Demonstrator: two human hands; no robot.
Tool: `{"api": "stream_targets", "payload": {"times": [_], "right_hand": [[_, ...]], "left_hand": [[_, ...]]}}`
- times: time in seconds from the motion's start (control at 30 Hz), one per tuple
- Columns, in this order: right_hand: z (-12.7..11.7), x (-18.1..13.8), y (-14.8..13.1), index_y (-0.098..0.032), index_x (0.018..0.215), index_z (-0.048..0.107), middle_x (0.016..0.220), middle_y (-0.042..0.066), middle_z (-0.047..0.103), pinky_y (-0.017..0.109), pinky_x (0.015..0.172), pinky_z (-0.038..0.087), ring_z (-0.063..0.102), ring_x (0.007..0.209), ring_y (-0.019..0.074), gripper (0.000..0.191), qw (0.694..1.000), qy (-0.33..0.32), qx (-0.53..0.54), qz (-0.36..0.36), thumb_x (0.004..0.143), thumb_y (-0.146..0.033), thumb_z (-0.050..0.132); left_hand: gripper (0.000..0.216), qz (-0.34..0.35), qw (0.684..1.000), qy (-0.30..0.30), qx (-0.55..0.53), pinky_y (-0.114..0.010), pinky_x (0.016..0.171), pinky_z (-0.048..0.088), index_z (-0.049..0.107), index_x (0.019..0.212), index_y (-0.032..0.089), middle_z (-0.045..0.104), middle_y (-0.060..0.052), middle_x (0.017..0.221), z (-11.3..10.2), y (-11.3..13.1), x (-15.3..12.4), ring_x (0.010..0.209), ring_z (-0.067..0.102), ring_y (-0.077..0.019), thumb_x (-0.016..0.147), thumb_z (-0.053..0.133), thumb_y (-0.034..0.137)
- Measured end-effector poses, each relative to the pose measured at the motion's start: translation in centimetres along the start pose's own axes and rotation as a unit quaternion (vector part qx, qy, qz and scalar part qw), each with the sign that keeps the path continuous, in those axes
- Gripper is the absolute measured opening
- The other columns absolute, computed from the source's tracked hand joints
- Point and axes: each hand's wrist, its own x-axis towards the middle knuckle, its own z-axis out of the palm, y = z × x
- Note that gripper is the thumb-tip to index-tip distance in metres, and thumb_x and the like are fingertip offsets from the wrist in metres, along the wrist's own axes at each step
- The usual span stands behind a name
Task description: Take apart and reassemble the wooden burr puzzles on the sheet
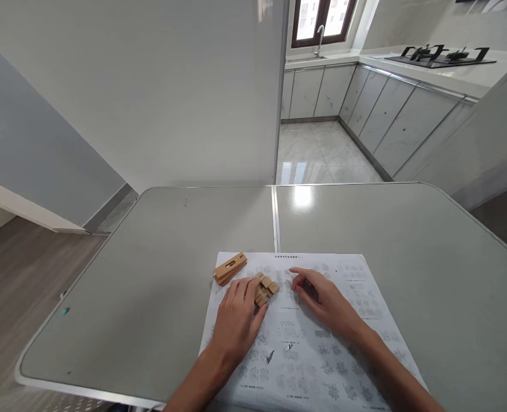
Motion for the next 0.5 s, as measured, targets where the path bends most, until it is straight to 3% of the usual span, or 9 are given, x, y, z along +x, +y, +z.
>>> {"api": "stream_targets", "payload": {"times": [0.2,0.3,0.4,0.5], "right_hand": [[0.1,0.1,-0.5,-0.028,0.139,0.059,0.115,0.01,0.072,0.047,0.096,0.057,0.068,0.104,0.0279,0.035,0.999,0.012,-0.022,-0.032,0.104,-0.031,0.054],[0.1,0.1,-0.9,-0.03,0.138,0.06,0.121,0.01,0.069,0.046,0.095,0.058,0.067,0.106,0.0275,0.035,0.999,0.014,-0.031,-0.042,0.104,-0.03,0.057],[0.0,0.1,-1.1,-0.031,0.138,0.06,0.125,0.01,0.068,0.045,0.094,0.059,0.067,0.105,0.0268,0.034,0.998,0.013,-0.035,-0.051,0.103,-0.029,0.058],[0.0,0.2,-1.1,-0.03,0.137,0.059,0.127,0.011,0.067,0.047,0.096,0.058,0.066,0.108,0.0276,0.034,0.997,0.014,-0.039,-0.06,0.103,-0.026,0.058]], "left_hand": [[0.054,-0.008,0.998,0.035,-0.055,-0.05,0.099,0.058,0.048,0.142,0.028,0.063,-0.012,0.133,1.6,1.6,0.6,0.119,0.065,-0.0323,0.094,0.071,0.026],[0.068,-0.016,0.997,0.037,-0.063,-0.056,0.102,0.058,0.045,0.147,0.031,0.054,-0.014,0.147,2.8,2.4,0.7,0.127,0.063,-0.0368,0.089,0.08,0.032],[0.086,-0.008,0.996,0.0,-0.087,-0.06,0.106,0.056,0.04,0.152,0.033,0.039,-0.015,0.163,3.1,2.4,0.7,0.137,0.058,-0.0409,0.081,0.088,0.034],[0.095,0.024,0.991,-0.049,-0.122,-0.061,0.117,0.049,0.034,0.156,0.034,0.043,-0.013,0.163,2.2,1.7,0.9,0.147,0.049,-0.0384,0.08,0.089,0.026]]}}
